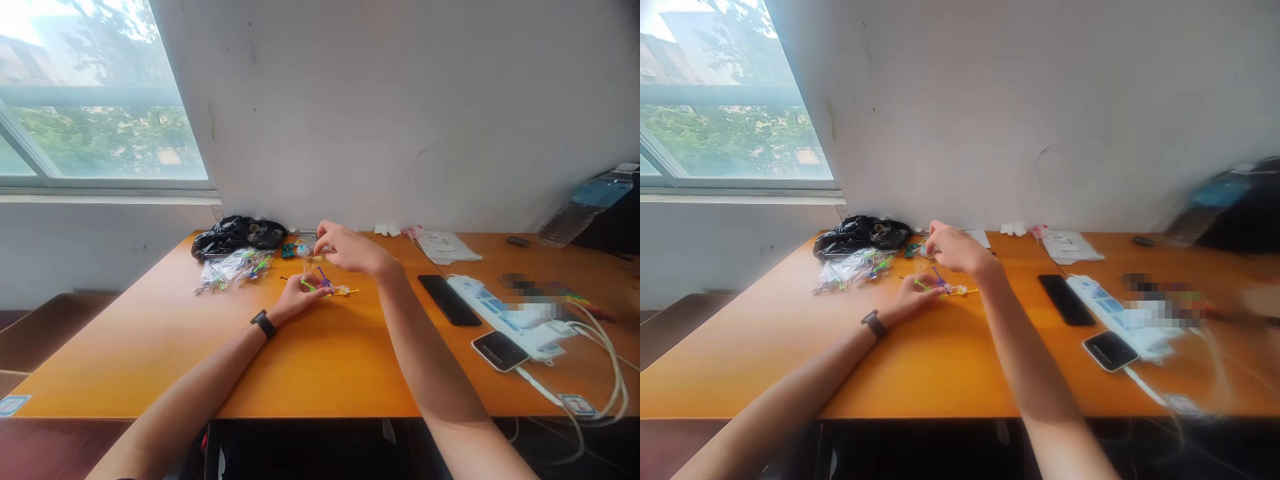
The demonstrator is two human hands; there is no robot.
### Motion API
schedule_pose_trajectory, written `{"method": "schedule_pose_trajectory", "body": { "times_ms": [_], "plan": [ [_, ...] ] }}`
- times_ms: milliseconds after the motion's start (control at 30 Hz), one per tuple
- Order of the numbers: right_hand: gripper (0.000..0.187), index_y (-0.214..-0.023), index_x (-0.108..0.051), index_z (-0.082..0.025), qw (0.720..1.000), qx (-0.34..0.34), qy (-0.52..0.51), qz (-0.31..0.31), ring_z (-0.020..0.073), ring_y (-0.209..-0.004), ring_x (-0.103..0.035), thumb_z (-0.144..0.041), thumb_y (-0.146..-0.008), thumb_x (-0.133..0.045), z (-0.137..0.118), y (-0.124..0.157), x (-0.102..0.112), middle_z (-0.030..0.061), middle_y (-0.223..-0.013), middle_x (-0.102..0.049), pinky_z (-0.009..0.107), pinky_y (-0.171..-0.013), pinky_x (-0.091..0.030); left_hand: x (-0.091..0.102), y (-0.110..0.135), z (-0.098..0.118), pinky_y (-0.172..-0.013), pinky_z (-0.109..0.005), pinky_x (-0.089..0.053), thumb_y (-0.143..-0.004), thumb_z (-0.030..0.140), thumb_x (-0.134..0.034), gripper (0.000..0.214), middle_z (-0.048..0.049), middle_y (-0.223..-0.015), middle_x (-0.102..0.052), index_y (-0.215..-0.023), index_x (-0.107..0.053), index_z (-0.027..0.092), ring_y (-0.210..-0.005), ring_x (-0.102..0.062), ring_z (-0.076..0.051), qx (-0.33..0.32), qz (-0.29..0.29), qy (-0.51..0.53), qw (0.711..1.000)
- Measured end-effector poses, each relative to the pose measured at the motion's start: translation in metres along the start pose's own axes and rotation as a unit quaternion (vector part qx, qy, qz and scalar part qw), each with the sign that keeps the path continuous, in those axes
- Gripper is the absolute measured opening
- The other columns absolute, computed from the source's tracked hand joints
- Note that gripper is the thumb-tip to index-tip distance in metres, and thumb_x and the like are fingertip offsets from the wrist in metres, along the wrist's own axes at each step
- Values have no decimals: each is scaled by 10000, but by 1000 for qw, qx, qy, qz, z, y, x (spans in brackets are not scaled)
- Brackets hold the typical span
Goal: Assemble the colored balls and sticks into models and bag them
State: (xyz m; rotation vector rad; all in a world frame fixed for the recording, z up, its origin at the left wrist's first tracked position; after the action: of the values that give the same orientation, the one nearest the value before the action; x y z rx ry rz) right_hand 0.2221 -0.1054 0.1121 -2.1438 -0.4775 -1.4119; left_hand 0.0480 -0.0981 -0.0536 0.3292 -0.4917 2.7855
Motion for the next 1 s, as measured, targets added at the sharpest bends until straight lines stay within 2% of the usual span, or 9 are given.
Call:
{"method": "schedule_pose_trajectory", "body": {
  "times_ms": [100,233,467,667,767,867,933,1000],
  "plan": [
    [268,-960,-809,-229,1000,-16,10,-2,158,-759,-602,-44,-893,-628,7,-2,-2,68,-1139,-697,300,-696,-421,-1,0,0,-651,-299,-496,-814,635,-840,507,-107,-902,-804,-955,-820,148,-757,-702,-223,6,-7,13,1000],
    [292,-941,-811,-213,1000,-16,4,17,195,-803,-625,-8,-854,-622,8,-5,-1,76,-997,-743,307,-714,-426,-1,2,6,-691,-307,-532,-811,619,-851,485,-116,-938,-809,-949,-820,155,-817,-737,-244,16,-27,40,999],
    [307,-926,-785,-186,986,99,-117,61,152,-746,-560,-80,-888,-499,-8,-5,8,57,-1024,-712,291,-686,-403,5,4,21,-925,-389,-590,-736,521,-944,511,-139,-1158,-803,-1084,-800,176,-1087,-758,-326,41,-58,147,987],
    [317,-874,-782,-173,987,80,-128,60,146,-735,-564,-69,-840,-485,-2,-3,11,53,-996,-725,287,-666,-392,9,2,17,-997,-390,-567,-698,446,-984,593,-134,-1195,-794,-1177,-760,177,-1104,-759,-301,61,-29,195,978],
    [284,-866,-776,-173,984,95,-137,66,149,-725,-557,-92,-850,-504,-4,-5,7,53,-958,-729,285,-656,-389,9,2,15,-974,-377,-563,-708,405,-986,555,-142,-1178,-794,-1146,-759,151,-1077,-761,-293,71,-52,202,975],
    [222,-947,-771,-176,977,109,-152,105,162,-745,-572,-161,-901,-554,-7,-9,4,48,-915,-723,281,-673,-411,8,0,9,-865,-337,-568,-731,382,-977,470,-140,-1044,-805,-1060,-761,125,-973,-766,-265,79,-70,211,972],
    [216,-1041,-760,-182,969,101,-167,152,172,-775,-589,-242,-956,-570,-4,-12,3,46,-916,-720,284,-709,-439,9,-4,2,-779,-286,-556,-746,371,-969,420,-109,-929,-789,-1006,-755,120,-857,-752,-211,83,-63,245,964],
    [254,-1112,-740,-188,958,73,-186,204,176,-780,-599,-307,-1001,-545,7,-16,3,43,-907,-710,286,-727,-457,14,-11,-6,-710,-246,-545,-742,359,-972,410,-60,-866,-763,-993,-733,140,-752,-727,-158,102,-29,323,940]
  ]
}}
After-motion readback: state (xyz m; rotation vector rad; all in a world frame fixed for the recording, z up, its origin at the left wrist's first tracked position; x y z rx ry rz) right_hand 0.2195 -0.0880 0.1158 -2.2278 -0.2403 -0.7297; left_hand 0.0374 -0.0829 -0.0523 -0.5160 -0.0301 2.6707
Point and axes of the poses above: each hand's wrist, its own y-axis away from the middle knuckle, its own x-axis out of the back of the hand, z = x × y, the point moved 1 cm from there along -y, towards the middle knuckle
